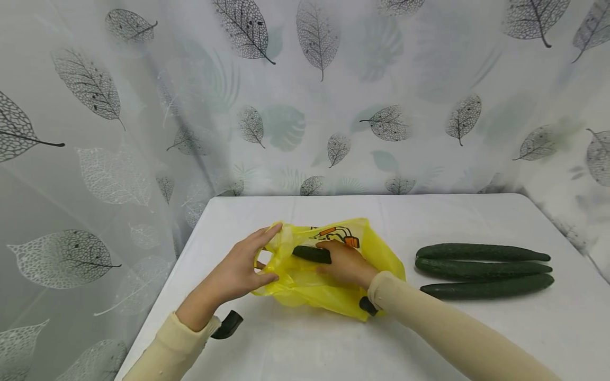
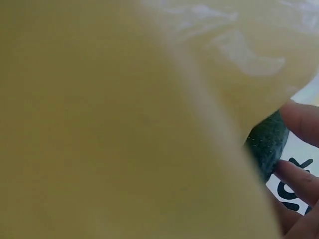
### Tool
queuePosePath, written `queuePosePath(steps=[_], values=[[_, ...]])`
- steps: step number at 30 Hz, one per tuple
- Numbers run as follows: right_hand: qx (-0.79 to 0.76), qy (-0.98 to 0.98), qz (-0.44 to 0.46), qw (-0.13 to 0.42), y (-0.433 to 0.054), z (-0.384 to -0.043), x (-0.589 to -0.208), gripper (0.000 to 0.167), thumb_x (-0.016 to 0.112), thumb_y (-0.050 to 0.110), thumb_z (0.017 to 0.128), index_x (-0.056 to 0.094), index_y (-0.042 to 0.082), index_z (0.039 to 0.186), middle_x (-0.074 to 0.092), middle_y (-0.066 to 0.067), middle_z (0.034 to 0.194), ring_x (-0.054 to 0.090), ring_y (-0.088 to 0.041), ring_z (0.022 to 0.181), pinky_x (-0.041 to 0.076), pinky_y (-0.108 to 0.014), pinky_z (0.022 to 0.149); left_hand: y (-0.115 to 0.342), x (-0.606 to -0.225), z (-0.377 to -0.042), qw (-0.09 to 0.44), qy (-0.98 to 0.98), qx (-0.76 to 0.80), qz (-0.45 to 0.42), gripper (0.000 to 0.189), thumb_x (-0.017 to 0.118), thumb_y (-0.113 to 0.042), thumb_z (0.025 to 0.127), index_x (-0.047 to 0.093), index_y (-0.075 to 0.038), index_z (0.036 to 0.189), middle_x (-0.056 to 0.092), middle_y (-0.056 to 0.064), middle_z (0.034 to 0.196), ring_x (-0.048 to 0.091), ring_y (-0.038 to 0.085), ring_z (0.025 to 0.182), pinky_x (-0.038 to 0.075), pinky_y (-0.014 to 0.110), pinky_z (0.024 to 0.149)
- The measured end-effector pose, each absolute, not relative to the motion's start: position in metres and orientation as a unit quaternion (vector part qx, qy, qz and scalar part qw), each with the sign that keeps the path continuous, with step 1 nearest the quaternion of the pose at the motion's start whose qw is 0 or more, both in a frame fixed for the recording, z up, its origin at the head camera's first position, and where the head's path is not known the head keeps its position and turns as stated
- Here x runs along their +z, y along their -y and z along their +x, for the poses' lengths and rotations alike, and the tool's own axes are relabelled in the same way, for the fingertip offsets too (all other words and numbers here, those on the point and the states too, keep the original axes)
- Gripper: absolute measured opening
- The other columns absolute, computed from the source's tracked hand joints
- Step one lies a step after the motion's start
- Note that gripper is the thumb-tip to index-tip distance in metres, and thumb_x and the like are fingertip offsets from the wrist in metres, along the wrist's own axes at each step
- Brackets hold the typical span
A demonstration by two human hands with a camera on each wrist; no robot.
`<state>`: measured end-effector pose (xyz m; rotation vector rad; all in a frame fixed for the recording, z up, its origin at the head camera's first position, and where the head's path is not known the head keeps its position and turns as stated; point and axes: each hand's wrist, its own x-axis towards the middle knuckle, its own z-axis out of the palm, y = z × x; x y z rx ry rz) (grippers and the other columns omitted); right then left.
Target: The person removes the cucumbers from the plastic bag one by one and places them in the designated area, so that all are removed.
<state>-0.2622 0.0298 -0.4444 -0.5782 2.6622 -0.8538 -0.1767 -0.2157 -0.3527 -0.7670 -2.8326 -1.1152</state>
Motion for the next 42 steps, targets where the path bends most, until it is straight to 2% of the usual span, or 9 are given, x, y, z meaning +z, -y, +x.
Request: queuePosePath(steps=[4, 8, 11, 15, 22, 28, 32, 36, 42], values=[[-0.278, -0.927, -0.222, 0.117, -0.028, -0.266, -0.449, 0.056, 0.077, 0.028, 0.091, 0.058, 0.015, 0.143, 0.058, -0.008, 0.14, 0.054, -0.029, 0.127, 0.044, -0.048, 0.107, 0.216, -0.353, -0.177, 0.001, 0.903, -0.354, -0.244, 0.098, 0.084, 0.005, 0.078, 0.031, -0.008, 0.159, 0.044, 0.012, 0.152, 0.057, 0.031, 0.116, 0.059, 0.023, 0.077], [-0.27, -0.926, -0.25, 0.084, -0.028, -0.268, -0.454, 0.052, 0.079, 0.015, 0.088, 0.064, 0.015, 0.138, 0.064, -0.008, 0.13, 0.057, -0.029, 0.121, 0.047, -0.048, 0.103, 0.216, -0.353, -0.177, 0.0, 0.905, -0.352, -0.241, 0.099, 0.085, 0.005, 0.077, 0.031, -0.008, 0.159, 0.043, 0.013, 0.153, 0.057, 0.03, 0.116, 0.058, 0.021, 0.077], [-0.269, -0.925, -0.259, 0.07, -0.028, -0.27, -0.456, 0.053, 0.076, 0.001, 0.084, 0.067, 0.015, 0.134, 0.066, -0.008, 0.127, 0.058, -0.029, 0.119, 0.048, -0.048, 0.102, 0.217, -0.353, -0.177, 0.0, 0.905, -0.35, -0.241, 0.099, 0.085, 0.006, 0.077, 0.031, -0.008, 0.159, 0.043, 0.013, 0.153, 0.057, 0.03, 0.116, 0.058, 0.02, 0.076], [-0.262, -0.927, -0.262, 0.059, -0.028, -0.272, -0.458, 0.056, 0.072, -0.007, 0.08, 0.068, 0.014, 0.133, 0.065, -0.01, 0.125, 0.059, -0.03, 0.117, 0.049, -0.048, 0.101, 0.217, -0.352, -0.177, 0.004, 0.906, -0.348, -0.242, 0.101, 0.085, 0.006, 0.076, 0.031, -0.008, 0.159, 0.044, 0.012, 0.152, 0.057, 0.03, 0.115, 0.058, 0.02, 0.076], [-0.258, -0.927, -0.267, 0.062, -0.027, -0.271, -0.458, 0.053, 0.073, -0.005, 0.081, 0.069, 0.013, 0.131, 0.066, -0.01, 0.122, 0.061, -0.03, 0.113, 0.051, -0.049, 0.098, 0.219, -0.351, -0.176, -0.001, 0.908, -0.348, -0.231, 0.102, 0.086, 0.006, 0.075, 0.031, -0.01, 0.16, 0.043, 0.009, 0.153, 0.056, 0.027, 0.116, 0.058, 0.02, 0.074], [-0.281, -0.918, -0.273, 0.064, -0.028, -0.268, -0.452, 0.054, 0.07, -0.008, 0.082, 0.069, 0.014, 0.131, 0.066, -0.008, 0.125, 0.06, -0.028, 0.116, 0.049, -0.047, 0.101, 0.222, -0.347, -0.174, 0.013, 0.905, -0.355, -0.234, 0.102, 0.086, 0.008, 0.074, 0.032, -0.008, 0.159, 0.045, 0.012, 0.151, 0.057, 0.03, 0.114, 0.059, 0.021, 0.074], [-0.314, -0.91, -0.26, 0.083, -0.031, -0.264, -0.443, 0.054, 0.067, -0.007, 0.085, 0.067, 0.017, 0.133, 0.064, -0.006, 0.131, 0.058, -0.025, 0.12, 0.048, -0.045, 0.104, 0.225, -0.345, -0.174, 0.017, 0.902, -0.365, -0.231, 0.103, 0.085, 0.01, 0.073, 0.032, -0.008, 0.159, 0.044, 0.013, 0.152, 0.057, 0.031, 0.115, 0.059, 0.021, 0.074], [-0.336, -0.902, -0.248, 0.11, -0.035, -0.259, -0.437, 0.055, 0.064, -0.005, 0.085, 0.065, 0.02, 0.134, 0.064, -0.004, 0.129, 0.058, -0.023, 0.118, 0.048, -0.043, 0.103, 0.228, -0.344, -0.175, 0.024, 0.902, -0.366, -0.228, 0.102, 0.085, 0.011, 0.073, 0.033, -0.008, 0.159, 0.044, 0.013, 0.152, 0.057, 0.032, 0.114, 0.059, 0.021, 0.073], [-0.366, -0.877, -0.289, 0.116, -0.044, -0.252, -0.431, 0.055, 0.065, -0.008, 0.085, 0.066, 0.018, 0.133, 0.063, -0.003, 0.129, 0.054, -0.026, 0.126, 0.044, -0.046, 0.107, 0.23, -0.343, -0.175, 0.025, 0.905, -0.359, -0.228, 0.103, 0.086, 0.009, 0.073, 0.032, -0.01, 0.159, 0.043, 0.012, 0.152, 0.057, 0.031, 0.115, 0.059, 0.021, 0.073]])
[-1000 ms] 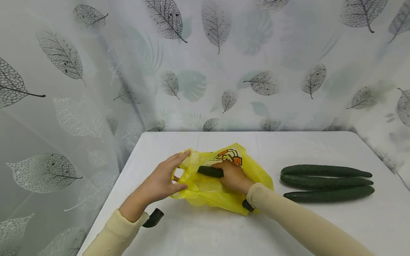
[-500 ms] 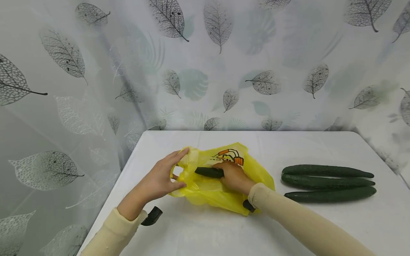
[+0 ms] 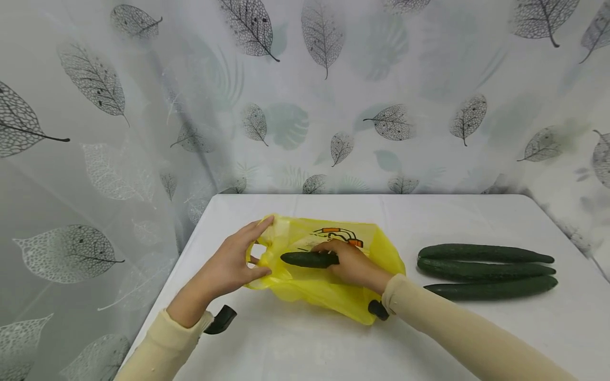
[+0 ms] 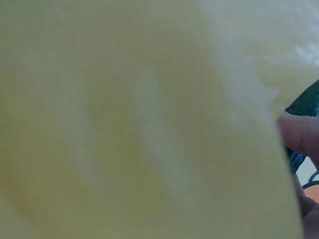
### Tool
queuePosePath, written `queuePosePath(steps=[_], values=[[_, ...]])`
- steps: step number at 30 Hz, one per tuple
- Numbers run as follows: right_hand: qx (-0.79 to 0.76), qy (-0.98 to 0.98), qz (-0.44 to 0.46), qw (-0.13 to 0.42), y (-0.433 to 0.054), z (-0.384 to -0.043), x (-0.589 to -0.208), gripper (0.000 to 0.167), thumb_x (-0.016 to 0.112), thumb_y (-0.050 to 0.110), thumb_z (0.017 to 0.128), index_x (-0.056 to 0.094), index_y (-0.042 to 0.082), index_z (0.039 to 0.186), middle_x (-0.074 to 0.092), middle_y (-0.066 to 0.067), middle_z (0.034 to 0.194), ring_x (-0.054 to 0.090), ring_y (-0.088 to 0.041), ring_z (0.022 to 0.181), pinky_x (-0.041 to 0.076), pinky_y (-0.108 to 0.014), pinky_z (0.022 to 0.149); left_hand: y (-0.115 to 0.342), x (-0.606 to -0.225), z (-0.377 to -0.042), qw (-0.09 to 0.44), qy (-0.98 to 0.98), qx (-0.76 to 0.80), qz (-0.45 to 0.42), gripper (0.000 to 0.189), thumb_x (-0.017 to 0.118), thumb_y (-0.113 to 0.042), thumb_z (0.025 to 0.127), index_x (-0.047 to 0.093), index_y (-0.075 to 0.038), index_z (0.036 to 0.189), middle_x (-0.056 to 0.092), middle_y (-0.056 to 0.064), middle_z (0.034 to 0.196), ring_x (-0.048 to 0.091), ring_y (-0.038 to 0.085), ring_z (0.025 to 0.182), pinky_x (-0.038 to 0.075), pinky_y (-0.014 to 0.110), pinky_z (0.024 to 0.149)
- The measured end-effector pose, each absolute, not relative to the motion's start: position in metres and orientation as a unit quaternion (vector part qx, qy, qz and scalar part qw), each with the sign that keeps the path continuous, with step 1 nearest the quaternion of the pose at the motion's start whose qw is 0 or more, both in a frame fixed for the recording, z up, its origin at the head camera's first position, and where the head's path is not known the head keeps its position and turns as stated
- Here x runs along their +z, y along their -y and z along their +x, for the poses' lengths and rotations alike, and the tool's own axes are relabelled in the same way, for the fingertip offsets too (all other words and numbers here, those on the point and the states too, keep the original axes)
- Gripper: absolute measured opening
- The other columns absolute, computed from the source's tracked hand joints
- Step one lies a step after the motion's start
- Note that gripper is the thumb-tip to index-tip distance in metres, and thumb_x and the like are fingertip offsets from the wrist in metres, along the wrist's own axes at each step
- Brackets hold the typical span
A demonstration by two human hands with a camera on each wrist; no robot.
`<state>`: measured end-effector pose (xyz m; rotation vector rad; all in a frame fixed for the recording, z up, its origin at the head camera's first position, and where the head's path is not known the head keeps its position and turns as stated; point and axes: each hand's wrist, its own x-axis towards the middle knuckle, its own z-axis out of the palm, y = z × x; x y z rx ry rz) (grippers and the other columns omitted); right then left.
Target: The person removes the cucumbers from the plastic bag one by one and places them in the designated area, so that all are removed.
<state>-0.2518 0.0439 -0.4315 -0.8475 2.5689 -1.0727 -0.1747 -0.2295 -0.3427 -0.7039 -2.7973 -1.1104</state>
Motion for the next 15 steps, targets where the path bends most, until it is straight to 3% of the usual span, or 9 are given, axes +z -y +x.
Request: queuePosePath(steps=[15], values=[[-0.437, -0.81, -0.378, 0.104, -0.06, -0.239, -0.414, 0.053, 0.075, -0.006, 0.086, 0.067, 0.016, 0.133, 0.064, 0.002, 0.133, 0.055, -0.025, 0.128, 0.044, -0.048, 0.109, 0.232, -0.344, -0.176, 0.025, 0.903, -0.368, -0.219, 0.103, 0.085, 0.012, 0.073, 0.032, -0.009, 0.159, 0.041, 0.015, 0.153, 0.058, 0.033, 0.115, 0.06, 0.022, 0.074]])
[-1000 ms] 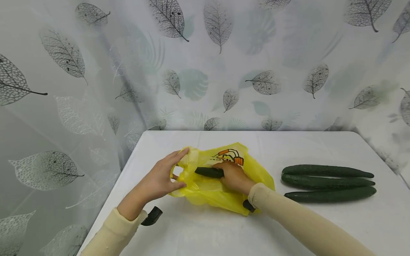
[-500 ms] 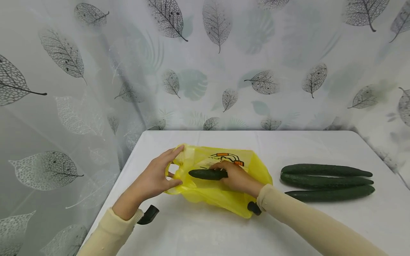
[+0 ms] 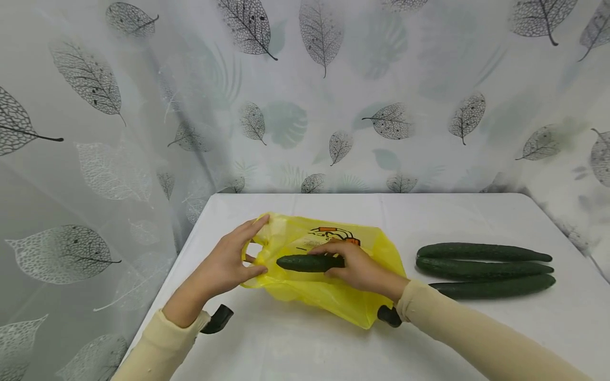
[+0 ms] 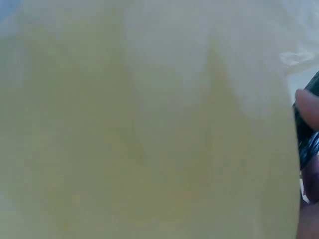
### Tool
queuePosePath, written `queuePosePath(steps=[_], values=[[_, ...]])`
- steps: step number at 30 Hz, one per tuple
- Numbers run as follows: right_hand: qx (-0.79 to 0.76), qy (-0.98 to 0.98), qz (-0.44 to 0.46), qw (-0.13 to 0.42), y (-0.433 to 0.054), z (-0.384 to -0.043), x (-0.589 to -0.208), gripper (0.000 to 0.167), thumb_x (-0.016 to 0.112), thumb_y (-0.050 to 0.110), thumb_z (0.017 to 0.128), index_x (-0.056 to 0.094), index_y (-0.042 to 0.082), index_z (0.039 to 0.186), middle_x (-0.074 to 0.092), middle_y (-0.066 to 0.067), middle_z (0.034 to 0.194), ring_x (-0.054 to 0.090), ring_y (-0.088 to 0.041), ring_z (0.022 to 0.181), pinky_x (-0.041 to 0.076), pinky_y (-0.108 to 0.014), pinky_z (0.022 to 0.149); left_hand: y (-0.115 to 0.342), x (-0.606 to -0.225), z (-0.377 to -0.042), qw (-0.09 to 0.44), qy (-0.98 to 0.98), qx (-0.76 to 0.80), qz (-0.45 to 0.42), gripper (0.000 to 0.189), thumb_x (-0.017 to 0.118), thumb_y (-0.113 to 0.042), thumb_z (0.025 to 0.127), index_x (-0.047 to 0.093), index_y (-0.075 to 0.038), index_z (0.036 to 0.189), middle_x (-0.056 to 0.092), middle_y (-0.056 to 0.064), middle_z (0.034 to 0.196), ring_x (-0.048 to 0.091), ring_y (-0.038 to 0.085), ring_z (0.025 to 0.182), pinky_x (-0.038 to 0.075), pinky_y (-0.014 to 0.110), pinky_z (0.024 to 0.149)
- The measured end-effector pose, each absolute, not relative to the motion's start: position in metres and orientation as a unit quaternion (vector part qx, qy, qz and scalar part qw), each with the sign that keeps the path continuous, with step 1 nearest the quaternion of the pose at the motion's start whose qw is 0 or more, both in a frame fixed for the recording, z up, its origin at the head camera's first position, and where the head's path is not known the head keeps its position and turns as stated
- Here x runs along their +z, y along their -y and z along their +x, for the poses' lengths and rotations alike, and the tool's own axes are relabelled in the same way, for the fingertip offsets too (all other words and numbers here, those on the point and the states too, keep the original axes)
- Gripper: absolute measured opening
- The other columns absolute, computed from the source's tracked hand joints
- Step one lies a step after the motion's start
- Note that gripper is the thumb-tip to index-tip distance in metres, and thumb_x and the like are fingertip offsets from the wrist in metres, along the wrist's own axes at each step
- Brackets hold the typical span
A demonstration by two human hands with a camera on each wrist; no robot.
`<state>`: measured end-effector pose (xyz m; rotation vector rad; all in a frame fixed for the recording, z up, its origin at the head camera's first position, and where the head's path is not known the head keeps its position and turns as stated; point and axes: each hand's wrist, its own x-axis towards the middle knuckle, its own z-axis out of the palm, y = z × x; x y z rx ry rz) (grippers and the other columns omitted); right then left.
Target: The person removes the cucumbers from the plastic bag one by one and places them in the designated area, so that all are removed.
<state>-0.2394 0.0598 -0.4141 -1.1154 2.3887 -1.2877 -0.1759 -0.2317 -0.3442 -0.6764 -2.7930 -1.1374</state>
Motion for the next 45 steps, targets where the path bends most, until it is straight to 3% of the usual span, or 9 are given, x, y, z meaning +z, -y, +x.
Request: queuePosePath(steps=[7, 19, 28, 36, 45], values=[[-0.508, -0.767, -0.372, 0.128, -0.065, -0.236, -0.395, 0.052, 0.078, 0.0, 0.087, 0.067, 0.017, 0.135, 0.064, 0.001, 0.131, 0.059, -0.021, 0.116, 0.053, -0.043, 0.096, 0.232, -0.345, -0.175, 0.023, 0.904, -0.37, -0.215, 0.1, 0.084, 0.011, 0.075, 0.033, -0.008, 0.159, 0.043, 0.015, 0.152, 0.057, 0.033, 0.114, 0.059, 0.021, 0.074], [-0.654, -0.661, -0.32, 0.184, -0.074, -0.229, -0.363, 0.055, 0.076, 0.002, 0.09, 0.058, 0.006, 0.142, 0.063, -0.012, 0.133, 0.061, -0.031, 0.117, 0.057, -0.04, 0.093, 0.23, -0.345, -0.173, 0.011, 0.905, -0.372, -0.207, 0.103, 0.085, 0.011, 0.074, 0.031, -0.008, 0.159, 0.041, 0.013, 0.154, 0.057, 0.032, 0.116, 0.06, 0.022, 0.074], [-0.703, -0.622, -0.303, 0.165, -0.086, -0.221, -0.344, 0.056, 0.074, 0.002, 0.091, 0.058, 0.01, 0.144, 0.062, -0.013, 0.136, 0.061, -0.034, 0.119, 0.056, -0.045, 0.096, 0.229, -0.346, -0.173, 0.021, 0.903, -0.37, -0.218, 0.101, 0.084, 0.013, 0.073, 0.033, -0.006, 0.158, 0.042, 0.015, 0.153, 0.059, 0.033, 0.114, 0.06, 0.022, 0.073], [-0.756, -0.566, -0.288, 0.159, -0.094, -0.216, -0.332, 0.05, 0.065, -0.005, 0.095, 0.06, 0.012, 0.142, 0.059, -0.016, 0.136, 0.054, -0.041, 0.126, 0.05, -0.045, 0.104, 0.229, -0.346, -0.173, 0.013, 0.903, -0.374, -0.21, 0.1, 0.084, 0.012, 0.074, 0.033, -0.006, 0.158, 0.041, 0.015, 0.154, 0.059, 0.034, 0.114, 0.059, 0.021, 0.072], [-0.792, -0.521, -0.274, 0.163, -0.11, -0.214, -0.312, 0.045, 0.055, -0.007, 0.099, 0.062, 0.016, 0.137, 0.057, -0.012, 0.133, 0.052, -0.03, 0.121, 0.048, -0.042, 0.106, 0.229, -0.345, -0.172, 0.009, 0.905, -0.377, -0.199, 0.1, 0.083, 0.013, 0.074, 0.032, -0.004, 0.158, 0.04, 0.016, 0.154, 0.059, 0.035, 0.115, 0.06, 0.021, 0.071]])
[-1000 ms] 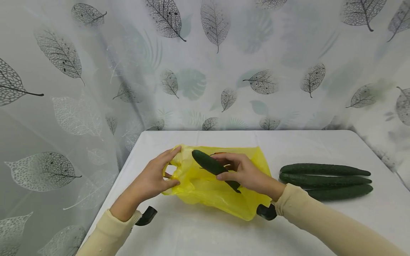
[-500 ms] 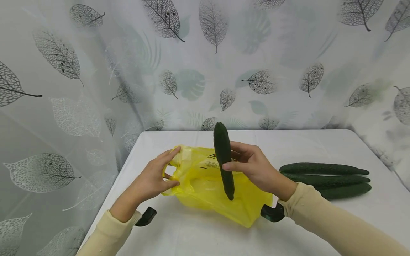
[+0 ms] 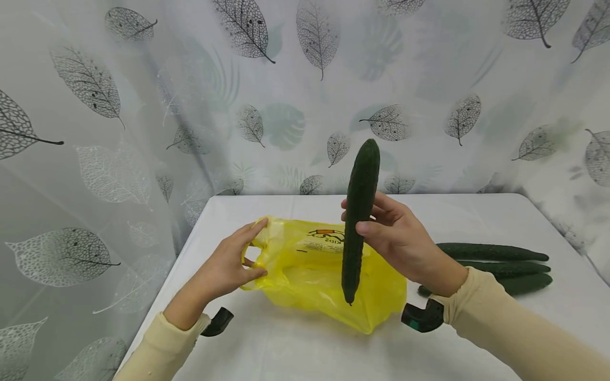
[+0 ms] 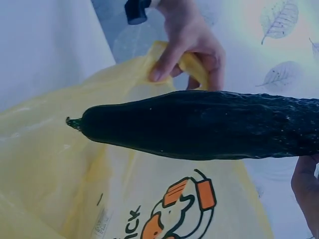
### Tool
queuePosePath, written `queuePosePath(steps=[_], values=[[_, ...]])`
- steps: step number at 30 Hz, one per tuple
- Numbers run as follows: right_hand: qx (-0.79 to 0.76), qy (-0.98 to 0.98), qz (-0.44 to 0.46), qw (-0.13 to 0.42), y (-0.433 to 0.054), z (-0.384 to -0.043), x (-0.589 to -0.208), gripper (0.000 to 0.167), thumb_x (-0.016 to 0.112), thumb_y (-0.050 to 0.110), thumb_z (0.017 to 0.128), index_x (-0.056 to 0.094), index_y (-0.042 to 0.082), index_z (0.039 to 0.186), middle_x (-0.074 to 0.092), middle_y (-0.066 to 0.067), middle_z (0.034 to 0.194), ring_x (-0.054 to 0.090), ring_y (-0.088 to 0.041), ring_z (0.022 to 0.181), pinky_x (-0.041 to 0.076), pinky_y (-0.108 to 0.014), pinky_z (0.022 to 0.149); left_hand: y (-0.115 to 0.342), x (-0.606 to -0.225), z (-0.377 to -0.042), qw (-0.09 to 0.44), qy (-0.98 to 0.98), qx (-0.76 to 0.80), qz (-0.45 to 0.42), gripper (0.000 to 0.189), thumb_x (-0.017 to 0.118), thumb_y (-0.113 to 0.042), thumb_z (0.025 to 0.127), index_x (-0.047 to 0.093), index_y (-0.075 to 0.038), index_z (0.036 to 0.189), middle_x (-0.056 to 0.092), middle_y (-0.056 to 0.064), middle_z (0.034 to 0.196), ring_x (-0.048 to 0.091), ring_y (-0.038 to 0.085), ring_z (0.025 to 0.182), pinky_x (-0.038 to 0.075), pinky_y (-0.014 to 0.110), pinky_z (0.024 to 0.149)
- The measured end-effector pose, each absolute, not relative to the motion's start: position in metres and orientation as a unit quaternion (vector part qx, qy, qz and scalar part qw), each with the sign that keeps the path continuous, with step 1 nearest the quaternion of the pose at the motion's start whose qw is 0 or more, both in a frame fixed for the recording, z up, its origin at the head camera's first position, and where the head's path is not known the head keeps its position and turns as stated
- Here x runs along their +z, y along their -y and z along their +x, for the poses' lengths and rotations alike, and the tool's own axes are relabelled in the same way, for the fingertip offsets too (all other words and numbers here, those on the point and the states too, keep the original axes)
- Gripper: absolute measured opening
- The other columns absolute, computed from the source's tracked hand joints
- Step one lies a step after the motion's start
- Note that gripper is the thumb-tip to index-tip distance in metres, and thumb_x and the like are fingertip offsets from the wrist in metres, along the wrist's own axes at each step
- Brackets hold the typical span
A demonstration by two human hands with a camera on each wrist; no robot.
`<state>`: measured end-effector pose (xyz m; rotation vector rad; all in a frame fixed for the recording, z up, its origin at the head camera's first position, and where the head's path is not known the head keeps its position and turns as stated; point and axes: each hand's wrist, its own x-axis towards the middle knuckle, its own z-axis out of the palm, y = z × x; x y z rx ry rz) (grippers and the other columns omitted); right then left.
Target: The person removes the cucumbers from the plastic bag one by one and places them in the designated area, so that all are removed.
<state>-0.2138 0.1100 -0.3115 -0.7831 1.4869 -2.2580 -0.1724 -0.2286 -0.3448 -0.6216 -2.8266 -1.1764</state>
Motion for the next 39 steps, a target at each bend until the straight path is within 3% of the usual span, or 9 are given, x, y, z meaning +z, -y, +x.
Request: queuePosePath(steps=[7, 13, 19, 25, 30, 39], values=[[-0.798, -0.506, -0.29, 0.155, -0.126, -0.215, -0.303, 0.046, 0.052, -0.008, 0.1, 0.059, 0.013, 0.14, 0.058, -0.009, 0.13, 0.053, -0.028, 0.115, 0.051, -0.037, 0.101, 0.229, -0.346, -0.175, 0.02, 0.907, -0.379, -0.184, 0.101, 0.085, 0.012, 0.073, 0.032, -0.004, 0.158, 0.047, 0.017, 0.145, 0.06, 0.036, 0.114, 0.06, 0.021, 0.068], [-0.78, -0.531, -0.303, 0.133, -0.142, -0.218, -0.301, 0.049, 0.051, -0.012, 0.098, 0.059, 0.01, 0.141, 0.059, -0.011, 0.129, 0.055, -0.027, 0.114, 0.051, -0.035, 0.101, 0.232, -0.348, -0.176, 0.021, 0.906, -0.387, -0.169, 0.101, 0.084, 0.01, 0.075, 0.031, -0.006, 0.159, 0.044, 0.015, 0.149, 0.06, 0.036, 0.114, 0.06, 0.022, 0.068], [-0.734, -0.586, -0.326, 0.107, -0.158, -0.22, -0.306, 0.059, 0.054, -0.017, 0.096, 0.052, 0.008, 0.149, 0.058, -0.009, 0.14, 0.056, -0.024, 0.12, 0.052, -0.032, 0.1, 0.234, -0.349, -0.176, 0.027, 0.904, -0.396, -0.159, 0.1, 0.084, 0.01, 0.075, 0.031, -0.006, 0.159, 0.043, 0.014, 0.151, 0.06, 0.036, 0.115, 0.06, 0.022, 0.068], [-0.658, -0.67, -0.332, 0.081, -0.176, -0.22, -0.316, 0.058, 0.062, -0.016, 0.092, 0.054, 0.005, 0.146, 0.058, -0.004, 0.142, 0.063, -0.022, 0.116, 0.057, -0.03, 0.091, 0.234, -0.349, -0.176, 0.032, 0.904, -0.396, -0.157, 0.101, 0.083, 0.011, 0.075, 0.03, -0.005, 0.159, 0.042, 0.016, 0.151, 0.06, 0.036, 0.114, 0.06, 0.022, 0.068], [-0.571, -0.747, -0.339, 0.026, -0.193, -0.22, -0.328, 0.056, 0.073, -0.011, 0.087, 0.06, 0.003, 0.14, 0.06, -0.008, 0.136, 0.064, -0.022, 0.106, 0.058, -0.027, 0.082, 0.235, -0.349, -0.177, 0.034, 0.905, -0.395, -0.157, 0.1, 0.083, 0.012, 0.075, 0.03, -0.005, 0.159, 0.041, 0.016, 0.152, 0.059, 0.036, 0.115, 0.06, 0.022, 0.069], [-0.41, -0.831, -0.373, -0.051, -0.227, -0.217, -0.352, 0.059, 0.082, -0.003, 0.082, 0.066, 0.015, 0.136, 0.063, 0.005, 0.123, 0.059, -0.01, 0.105, 0.047, -0.013, 0.087, 0.236, -0.351, -0.177, 0.024, 0.904, -0.401, -0.148, 0.101, 0.083, 0.011, 0.076, 0.029, -0.007, 0.16, 0.038, 0.015, 0.155, 0.06, 0.037, 0.116, 0.06, 0.023, 0.069]])
